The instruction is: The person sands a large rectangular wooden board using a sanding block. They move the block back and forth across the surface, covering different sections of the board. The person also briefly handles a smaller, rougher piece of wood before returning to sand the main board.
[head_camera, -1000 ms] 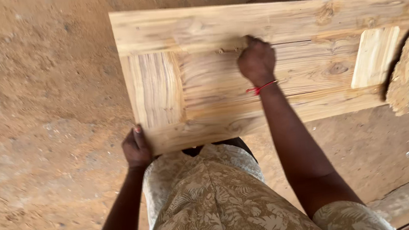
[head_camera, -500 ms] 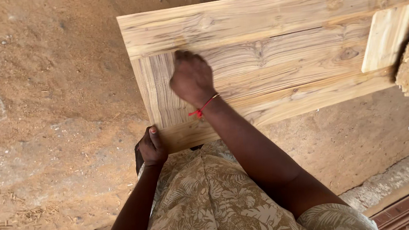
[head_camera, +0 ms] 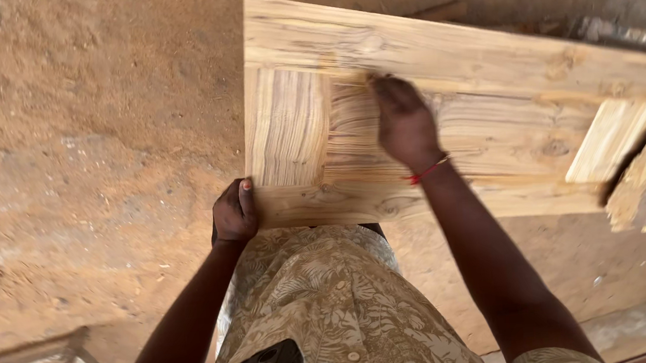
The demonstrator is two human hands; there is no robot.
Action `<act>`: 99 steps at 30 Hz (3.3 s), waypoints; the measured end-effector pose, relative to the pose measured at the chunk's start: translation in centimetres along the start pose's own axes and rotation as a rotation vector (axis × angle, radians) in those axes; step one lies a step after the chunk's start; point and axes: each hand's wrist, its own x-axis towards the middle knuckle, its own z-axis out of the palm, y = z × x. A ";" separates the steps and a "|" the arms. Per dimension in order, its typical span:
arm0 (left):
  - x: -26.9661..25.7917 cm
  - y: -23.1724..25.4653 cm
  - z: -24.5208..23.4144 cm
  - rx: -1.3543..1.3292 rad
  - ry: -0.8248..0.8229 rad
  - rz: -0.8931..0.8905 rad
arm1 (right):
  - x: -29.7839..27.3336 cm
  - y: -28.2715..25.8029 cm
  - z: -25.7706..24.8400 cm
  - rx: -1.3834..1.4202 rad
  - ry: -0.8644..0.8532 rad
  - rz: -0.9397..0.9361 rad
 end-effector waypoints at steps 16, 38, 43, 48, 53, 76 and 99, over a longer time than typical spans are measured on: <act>0.3 0.8 -1.0 -0.078 0.064 0.057 | 0.7 -4.7 3.4 -0.104 -0.081 -0.114; -0.7 -0.7 -0.2 -0.124 0.178 0.105 | -1.3 6.1 2.5 1.514 0.133 0.777; -0.8 -1.1 0.5 -0.070 0.163 0.014 | -1.9 6.0 1.8 0.836 0.086 0.385; -0.9 -0.9 0.4 -0.054 0.180 0.048 | -0.3 0.9 2.2 -0.075 -0.082 -0.175; -0.9 -0.6 0.0 -0.041 0.167 0.019 | 0.6 -0.6 0.8 -0.037 -0.276 -0.139; -1.5 -0.2 -0.2 -0.071 0.230 0.063 | 11.1 -0.9 -2.6 -0.169 -0.630 -0.775; -1.7 -0.7 1.0 0.104 0.203 0.027 | -6.6 14.0 -5.7 0.053 -0.170 0.033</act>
